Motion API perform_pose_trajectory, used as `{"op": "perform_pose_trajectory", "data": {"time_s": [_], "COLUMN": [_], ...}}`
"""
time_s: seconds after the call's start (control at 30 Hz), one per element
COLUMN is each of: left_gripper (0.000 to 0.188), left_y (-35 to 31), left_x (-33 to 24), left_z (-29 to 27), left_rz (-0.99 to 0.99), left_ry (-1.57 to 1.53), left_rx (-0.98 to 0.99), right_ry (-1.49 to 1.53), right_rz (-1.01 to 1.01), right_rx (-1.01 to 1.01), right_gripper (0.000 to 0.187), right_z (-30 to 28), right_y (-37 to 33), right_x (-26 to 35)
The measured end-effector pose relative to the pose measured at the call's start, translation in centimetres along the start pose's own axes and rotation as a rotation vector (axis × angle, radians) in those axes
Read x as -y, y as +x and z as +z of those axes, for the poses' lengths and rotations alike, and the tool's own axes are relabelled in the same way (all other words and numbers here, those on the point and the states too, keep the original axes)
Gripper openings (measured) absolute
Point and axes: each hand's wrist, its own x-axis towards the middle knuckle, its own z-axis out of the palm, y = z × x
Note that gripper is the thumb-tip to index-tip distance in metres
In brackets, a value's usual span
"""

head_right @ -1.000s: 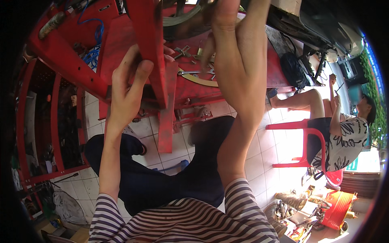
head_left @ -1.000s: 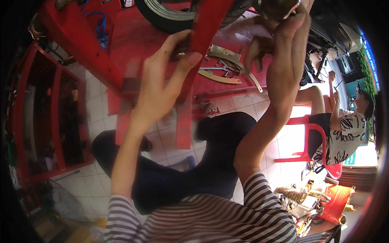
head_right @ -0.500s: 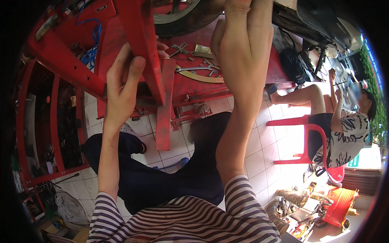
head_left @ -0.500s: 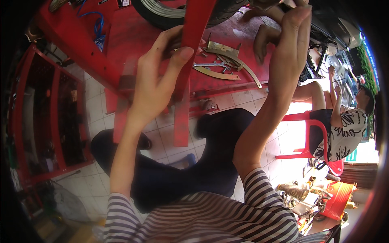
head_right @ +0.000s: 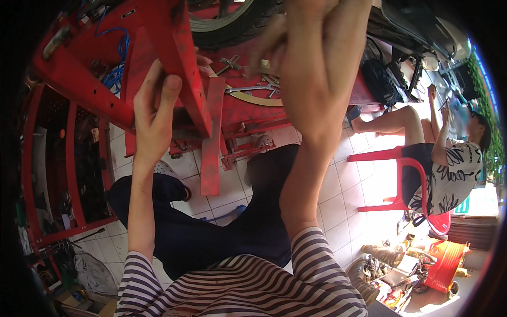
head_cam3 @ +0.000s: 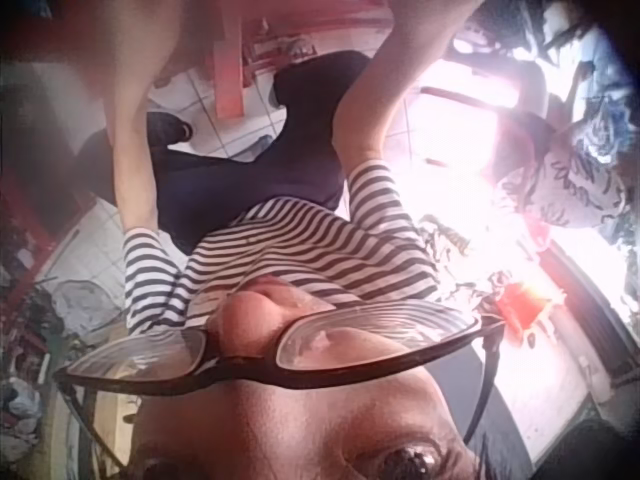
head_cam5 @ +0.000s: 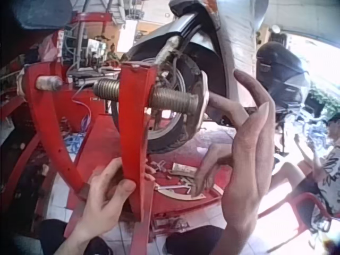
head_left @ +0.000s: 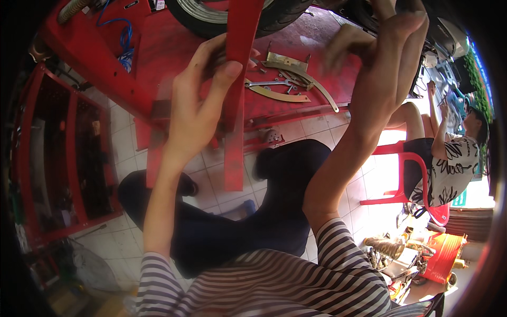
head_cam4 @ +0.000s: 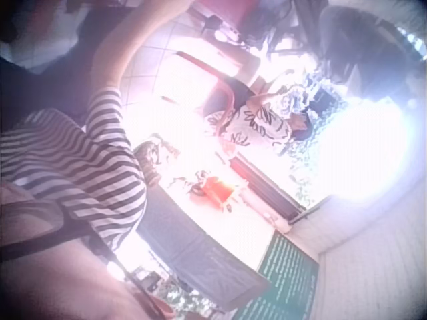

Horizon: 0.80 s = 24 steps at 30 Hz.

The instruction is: The person picks up a curved metal part and sets it aside, then threads a large metal bolt through a red metal frame and spins a nut onto the bolt by hand.

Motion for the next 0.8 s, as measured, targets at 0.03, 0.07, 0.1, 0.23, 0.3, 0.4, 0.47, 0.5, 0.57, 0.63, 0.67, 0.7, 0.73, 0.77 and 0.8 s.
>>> {"op": "perform_pose_trajectory", "data": {"time_s": [0.03, 0.07, 0.1, 0.23, 0.3, 0.4, 0.47, 0.5, 0.57, 0.63, 0.67, 0.7, 0.73, 0.77, 0.8], "left_gripper": [0.039, 0.040, 0.040, 0.039, 0.039, 0.039, 0.040, 0.041, 0.042, 0.043, 0.043, 0.043, 0.043, 0.042, 0.042], "left_y": [0.0, 0.1, 0.1, 0.1, 0.2, 0.2, 0.0, -0.2, -0.2, -0.2, -0.2, -0.1, -0.1, -0.2, -0.4], "left_x": [-0.2, -0.3, -0.4, -0.1, -0.2, -0.3, -0.2, 0.0, 0.0, 0.0, 0.0, 0.1, 0.1, -0.2, -0.6], "left_z": [-0.1, 0.1, 0.1, 0.1, 0.0, 0.0, -0.1, -0.1, -0.3, -0.3, -0.3, -0.2, -0.2, -0.2, 0.0], "left_rz": [0.002, 0.008, 0.013, -0.001, 0.001, -0.002, -0.013, -0.021, -0.029, -0.028, -0.023, -0.018, -0.013, -0.042, -0.068], "left_ry": [0.006, 0.034, 0.064, 0.006, 0.020, 0.017, 0.035, 0.057, 0.071, 0.055, 0.052, 0.049, 0.047, 0.044, 0.033], "left_rx": [-0.002, 0.022, 0.039, 0.013, 0.015, 0.015, 0.011, 0.005, 0.000, 0.003, 0.004, 0.005, 0.007, -0.001, -0.005], "right_ry": [-0.142, -0.295, -0.442, -0.488, -0.503, -0.460, -0.464, -0.464, -0.480, -0.453, -0.375, -0.385, -0.398, -0.406, -0.396], "right_rz": [0.034, 0.056, 0.069, -0.206, -0.217, 0.142, 0.121, 0.110, -0.126, -0.202, -0.197, -0.144, -0.089, -0.033, 0.064], "right_rx": [0.069, 0.134, 0.208, 0.040, 0.010, 0.250, 0.186, 0.155, 0.102, 0.245, 0.191, 0.216, 0.241, 0.269, 0.354], "right_gripper": [0.058, 0.057, 0.056, 0.055, 0.055, 0.055, 0.057, 0.057, 0.058, 0.059, 0.060, 0.059, 0.059, 0.059, 0.059], "right_z": [-1.7, -2.8, -3.7, -0.2, 1.2, -1.8, -1.6, -1.0, -0.1, -0.9, -0.7, -1.0, -1.1, -1.1, -2.8], "right_y": [0.0, 0.1, 0.2, -0.4, -0.8, -0.1, -0.4, -0.4, -0.8, -0.6, -1.1, -1.2, -1.3, -1.4, -0.5], "right_x": [-0.8, -1.1, -1.5, -2.0, -2.2, -1.8, -2.2, -2.1, -2.1, -1.6, -2.5, -2.3, -2.0, -1.6, -1.5]}}
